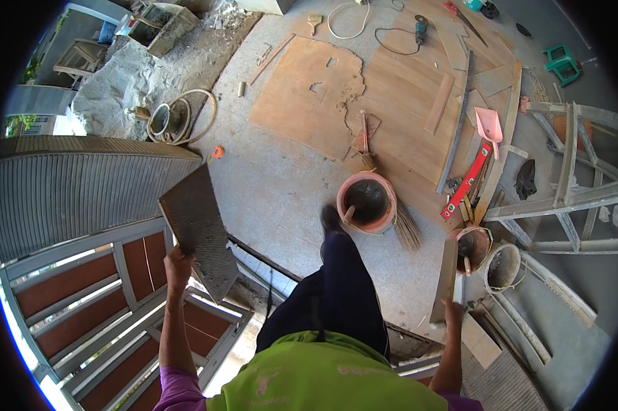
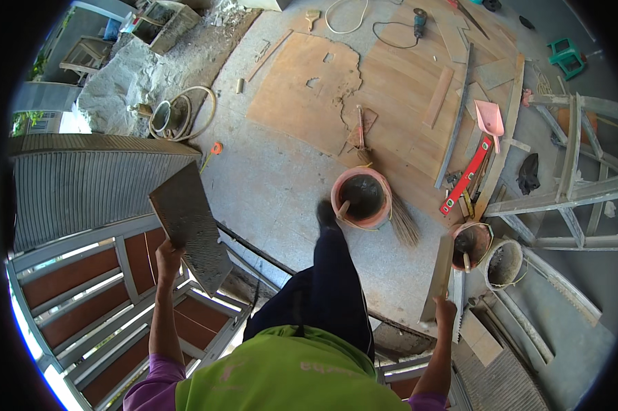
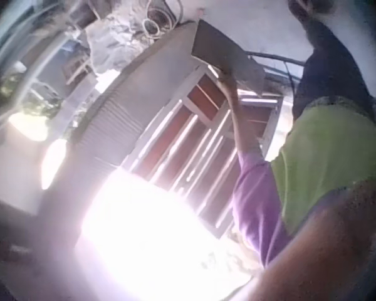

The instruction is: Apply cement to the back of a tile and install it on the stairs.

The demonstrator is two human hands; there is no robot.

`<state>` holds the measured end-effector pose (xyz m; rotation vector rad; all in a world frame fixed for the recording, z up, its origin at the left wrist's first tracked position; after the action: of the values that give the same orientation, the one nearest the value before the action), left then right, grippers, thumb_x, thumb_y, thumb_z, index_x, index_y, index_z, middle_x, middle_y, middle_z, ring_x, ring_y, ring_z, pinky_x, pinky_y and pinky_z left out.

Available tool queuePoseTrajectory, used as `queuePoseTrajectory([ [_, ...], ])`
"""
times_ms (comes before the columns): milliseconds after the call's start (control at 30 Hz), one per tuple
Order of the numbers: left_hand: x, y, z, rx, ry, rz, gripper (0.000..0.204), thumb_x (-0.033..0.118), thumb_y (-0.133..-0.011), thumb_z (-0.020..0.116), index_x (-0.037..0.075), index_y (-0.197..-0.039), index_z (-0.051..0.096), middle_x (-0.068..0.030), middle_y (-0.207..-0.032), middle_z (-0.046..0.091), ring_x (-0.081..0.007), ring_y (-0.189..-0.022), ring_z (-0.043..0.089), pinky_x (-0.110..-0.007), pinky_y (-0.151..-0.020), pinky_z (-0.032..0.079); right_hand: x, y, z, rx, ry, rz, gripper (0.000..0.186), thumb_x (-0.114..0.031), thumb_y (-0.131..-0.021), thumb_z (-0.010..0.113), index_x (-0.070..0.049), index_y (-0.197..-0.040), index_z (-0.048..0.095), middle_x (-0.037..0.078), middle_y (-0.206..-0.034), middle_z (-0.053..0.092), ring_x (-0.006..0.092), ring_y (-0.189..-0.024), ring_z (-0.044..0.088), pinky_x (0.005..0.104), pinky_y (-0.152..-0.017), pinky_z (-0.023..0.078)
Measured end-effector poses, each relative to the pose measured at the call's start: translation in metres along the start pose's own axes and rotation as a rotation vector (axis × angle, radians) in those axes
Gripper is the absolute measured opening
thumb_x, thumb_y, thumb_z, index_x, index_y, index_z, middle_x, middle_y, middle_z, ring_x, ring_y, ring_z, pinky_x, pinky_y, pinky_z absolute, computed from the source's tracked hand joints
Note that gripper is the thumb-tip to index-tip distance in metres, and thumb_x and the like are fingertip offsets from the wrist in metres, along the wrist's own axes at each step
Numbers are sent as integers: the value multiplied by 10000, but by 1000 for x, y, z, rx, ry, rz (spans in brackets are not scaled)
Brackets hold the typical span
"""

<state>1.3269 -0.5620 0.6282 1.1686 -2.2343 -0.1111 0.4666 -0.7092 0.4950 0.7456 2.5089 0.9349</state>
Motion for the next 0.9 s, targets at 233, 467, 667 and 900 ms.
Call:
queuePoseTrajectory([
  [233, -34, -84, -53, -11, -248, -299, 270, 45, -742, 736, -19, -1001, 694, -174, -884, 742, -277, -839, 731, -380, -741, 539, -236, -84, 25, 63, 26, -205, 521, -463, -841, 645, 56, -803, 659, 290, -761, 643, 449, -806, 664, 523, -705, 479],
  [467, 23, -167, -77, 31, -93, -283, 298, 12, -728, 693, -9, -1025, 704, -132, -838, 734, -238, -811, 712, -356, -733, 527, -462, -143, 65, 95, 35, -433, 480, -451, -818, 627, 28, -780, 645, 291, -805, 660, 468, -808, 661, 518, -709, 513],
  [667, 35, -246, -75, 51, 105, -351, 319, 11, -717, 676, -20, -1032, 706, -122, -872, 732, -202, -788, 678, -347, -724, 512, -641, -196, 54, 92, 112, -767, 476, -434, -839, 668, 38, -815, 620, 280, -804, 641, 482, -796, 631, 515, -698, 505],
  [900, 84, -370, -53, 43, 64, -317, 323, 64, -705, 691, -26, -1014, 716, -131, -827, 724, -203, -767, 670, -365, -713, 510, -803, -227, 11, 16, 213, -726, 499, -451, -822, 617, 46, -861, 632, 330, -874, 658, 495, -883, 651, 527, -811, 520],
])
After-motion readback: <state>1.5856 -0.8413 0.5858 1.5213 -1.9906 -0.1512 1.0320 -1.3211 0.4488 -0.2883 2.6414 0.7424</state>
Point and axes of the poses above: each hand's wrist, its own y-axis away from the middle knuckle, its own z-axis out of the palm, x = y × z, the point moved 3 cm from there along -y, towards the middle knuckle
